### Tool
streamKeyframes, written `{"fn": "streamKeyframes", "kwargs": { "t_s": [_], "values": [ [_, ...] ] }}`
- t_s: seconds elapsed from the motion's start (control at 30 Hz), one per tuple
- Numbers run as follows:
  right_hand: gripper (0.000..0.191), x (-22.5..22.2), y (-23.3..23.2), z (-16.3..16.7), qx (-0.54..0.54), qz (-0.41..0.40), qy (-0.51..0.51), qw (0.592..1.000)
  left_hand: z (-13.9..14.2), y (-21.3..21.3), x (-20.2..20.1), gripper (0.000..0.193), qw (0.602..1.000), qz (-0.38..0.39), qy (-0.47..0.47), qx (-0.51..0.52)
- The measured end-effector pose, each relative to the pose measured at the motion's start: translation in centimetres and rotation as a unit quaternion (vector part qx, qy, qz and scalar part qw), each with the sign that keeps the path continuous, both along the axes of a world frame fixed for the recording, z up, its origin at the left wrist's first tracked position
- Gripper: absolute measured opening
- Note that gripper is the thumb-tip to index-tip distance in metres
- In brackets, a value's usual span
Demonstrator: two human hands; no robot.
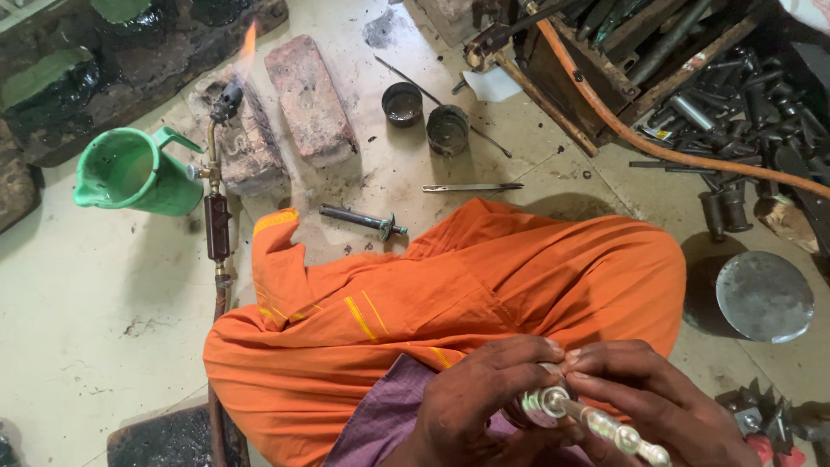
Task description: The person sits on the workshop floor holding a small silver ornamental object with a turned stem and base. They use pliers to grip and work the piece, hold it near a lit blowtorch flame, and manipulate and turn the object by hand while working on its parts.
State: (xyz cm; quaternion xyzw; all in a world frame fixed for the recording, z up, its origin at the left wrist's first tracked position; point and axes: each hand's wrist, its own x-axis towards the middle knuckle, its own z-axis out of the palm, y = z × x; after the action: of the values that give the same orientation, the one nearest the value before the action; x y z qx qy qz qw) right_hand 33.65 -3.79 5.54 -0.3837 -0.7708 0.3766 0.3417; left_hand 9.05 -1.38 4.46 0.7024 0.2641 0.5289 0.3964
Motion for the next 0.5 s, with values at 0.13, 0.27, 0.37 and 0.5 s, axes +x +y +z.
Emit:
{"fn": "streamKeyframes", "kwargs": {
  "t_s": [0.13,0.27,0.37,0.5],
  "values": [
    [0.041,-1.2,-0.7,-0.8,-0.012,-0.112,0.048,0.992,-0.6,0.1,-0.3,0.051,0.999,-0.018,-0.031,-0.039],
    [0.039,1.6,-2.3,-3.7,-0.079,-0.352,-0.121,0.925,-1.1,0.0,-0.8,0.049,0.912,-0.13,-0.129,-0.367],
    [0.031,7.3,-2.7,-8.3,0.001,-0.477,-0.234,0.847,-1.6,0.3,-1.1,0.048,0.889,-0.178,-0.249,-0.341],
    [0.029,11.5,-7.8,-16.8,-0.202,-0.422,-0.422,0.777,-2.4,0.5,-1.7,0.047,0.872,-0.223,-0.235,-0.368]
  ]
}}
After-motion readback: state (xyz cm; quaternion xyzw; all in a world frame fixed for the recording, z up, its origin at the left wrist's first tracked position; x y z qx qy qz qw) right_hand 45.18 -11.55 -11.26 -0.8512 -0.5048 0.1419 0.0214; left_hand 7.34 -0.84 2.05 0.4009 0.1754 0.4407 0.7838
